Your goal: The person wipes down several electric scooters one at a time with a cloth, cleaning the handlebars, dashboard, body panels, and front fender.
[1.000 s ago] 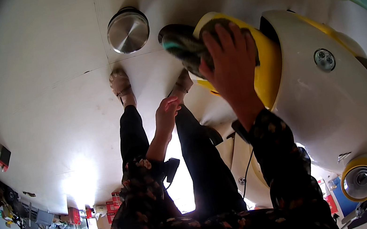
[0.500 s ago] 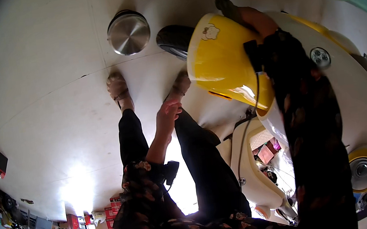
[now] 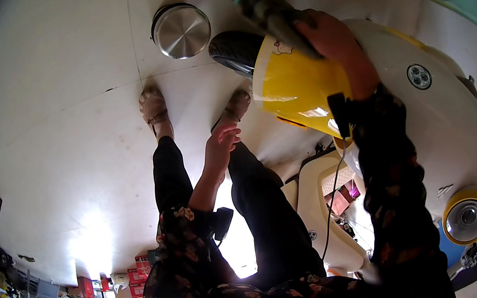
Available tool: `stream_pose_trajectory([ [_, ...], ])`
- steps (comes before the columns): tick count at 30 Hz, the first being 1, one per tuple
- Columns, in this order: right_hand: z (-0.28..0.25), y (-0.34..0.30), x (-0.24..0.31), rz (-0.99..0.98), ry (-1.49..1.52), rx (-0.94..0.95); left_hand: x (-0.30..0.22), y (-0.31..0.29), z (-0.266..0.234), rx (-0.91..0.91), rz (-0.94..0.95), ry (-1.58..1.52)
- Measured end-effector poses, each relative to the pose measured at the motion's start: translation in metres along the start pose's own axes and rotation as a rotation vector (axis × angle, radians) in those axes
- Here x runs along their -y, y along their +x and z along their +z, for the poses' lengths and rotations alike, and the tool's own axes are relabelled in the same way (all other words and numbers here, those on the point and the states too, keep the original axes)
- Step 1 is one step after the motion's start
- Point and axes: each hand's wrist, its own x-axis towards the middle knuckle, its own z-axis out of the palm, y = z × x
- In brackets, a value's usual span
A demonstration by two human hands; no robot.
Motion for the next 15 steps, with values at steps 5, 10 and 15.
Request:
stream_pose_trajectory([
  [5,0.05,-0.085,0.031,-0.288,-0.312,-0.529,0.0,0.001,-0.005,0.003,0.012,0.005],
  [10,0.11,-0.161,0.005,-0.29,-0.514,-0.515,0.002,0.0,-0.007,-0.023,-0.015,-0.007],
  [15,0.166,-0.192,-0.052,-0.382,-0.662,-0.69,0.0,-0.005,-0.011,-0.017,-0.005,-0.003],
])
